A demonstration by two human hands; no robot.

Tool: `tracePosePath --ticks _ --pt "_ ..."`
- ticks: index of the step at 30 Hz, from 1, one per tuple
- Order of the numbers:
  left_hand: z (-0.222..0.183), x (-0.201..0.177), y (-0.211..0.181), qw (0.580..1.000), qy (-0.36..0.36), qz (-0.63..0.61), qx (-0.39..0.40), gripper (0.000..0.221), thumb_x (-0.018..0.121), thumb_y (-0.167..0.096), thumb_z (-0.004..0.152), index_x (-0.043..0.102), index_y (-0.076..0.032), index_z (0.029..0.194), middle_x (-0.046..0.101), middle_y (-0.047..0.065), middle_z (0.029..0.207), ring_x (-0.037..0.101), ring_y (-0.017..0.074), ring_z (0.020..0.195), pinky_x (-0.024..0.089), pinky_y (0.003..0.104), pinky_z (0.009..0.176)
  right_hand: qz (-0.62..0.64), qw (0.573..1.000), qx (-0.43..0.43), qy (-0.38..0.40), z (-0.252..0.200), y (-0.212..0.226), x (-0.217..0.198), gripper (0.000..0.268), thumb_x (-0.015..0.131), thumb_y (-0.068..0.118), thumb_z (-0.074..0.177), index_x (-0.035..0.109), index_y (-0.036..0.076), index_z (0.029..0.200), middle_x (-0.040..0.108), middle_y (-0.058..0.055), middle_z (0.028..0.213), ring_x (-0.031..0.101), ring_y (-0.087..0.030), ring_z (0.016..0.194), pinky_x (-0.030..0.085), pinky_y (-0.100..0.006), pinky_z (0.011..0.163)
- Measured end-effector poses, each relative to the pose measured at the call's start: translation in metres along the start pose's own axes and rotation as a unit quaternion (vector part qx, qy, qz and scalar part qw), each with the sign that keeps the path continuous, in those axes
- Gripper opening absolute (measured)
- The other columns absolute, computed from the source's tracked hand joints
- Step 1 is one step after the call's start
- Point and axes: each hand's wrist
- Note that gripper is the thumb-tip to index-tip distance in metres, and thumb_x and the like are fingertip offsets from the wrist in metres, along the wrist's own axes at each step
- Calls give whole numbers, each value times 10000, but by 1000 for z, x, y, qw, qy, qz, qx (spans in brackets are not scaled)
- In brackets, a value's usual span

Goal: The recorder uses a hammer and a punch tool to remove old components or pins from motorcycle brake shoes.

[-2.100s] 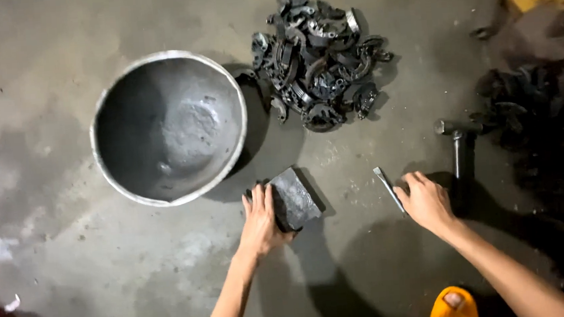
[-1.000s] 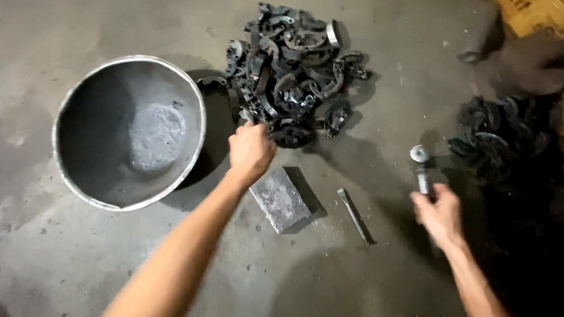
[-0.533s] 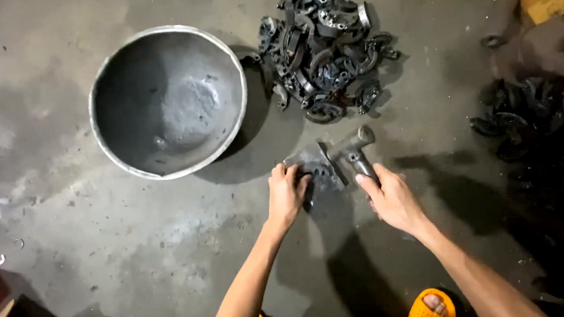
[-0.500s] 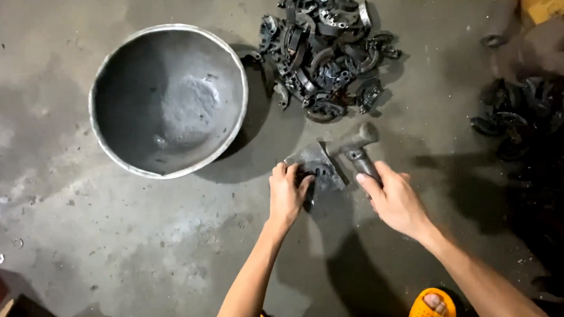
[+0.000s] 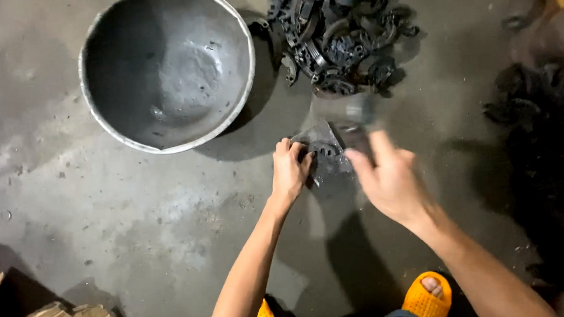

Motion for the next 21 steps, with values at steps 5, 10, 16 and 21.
tracePosePath --ticks 5,10,16,21 --pt "-4 1 0 1000 6 -10 -8 234 783 -252 802 637 -84 872 506 86 914 576 332 901 541 451 765 -21 985 -77 -152 -22 -85 54 386 705 269 986 640 64 665 607 -119 505 659 -322 501 479 -391 435" --pt "-8 0 -21 999 15 -31 3 216 787 -197 782 634 -57 842 544 122 935 587 360 920 550 484 773 -230 969 19 92 -4 -97 53 304 682 305 937 606 24 850 677 -236 635 734 -431 653 553 -524 563" --pt "-12 -11 -24 997 8 -76 -29 211 785 -216 813 632 -87 878 516 101 914 594 349 908 556 458 756 100 989 9 -109 -15 -21 -1 230 582 136 1062 557 42 853 580 -74 492 605 -168 440 479 -305 429" --pt "-10 -13 -29 995 -15 -97 -23 205 759 -169 818 577 -80 852 482 92 887 580 340 886 547 436 761 -143 958 180 172 -34 -121 65 426 591 364 998 528 12 1229 764 -227 916 773 -365 832 614 -537 670"
Point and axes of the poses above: each hand's wrist, its own z-axis towards the middle knuckle, its own x-axis out of the palm, y = z × x
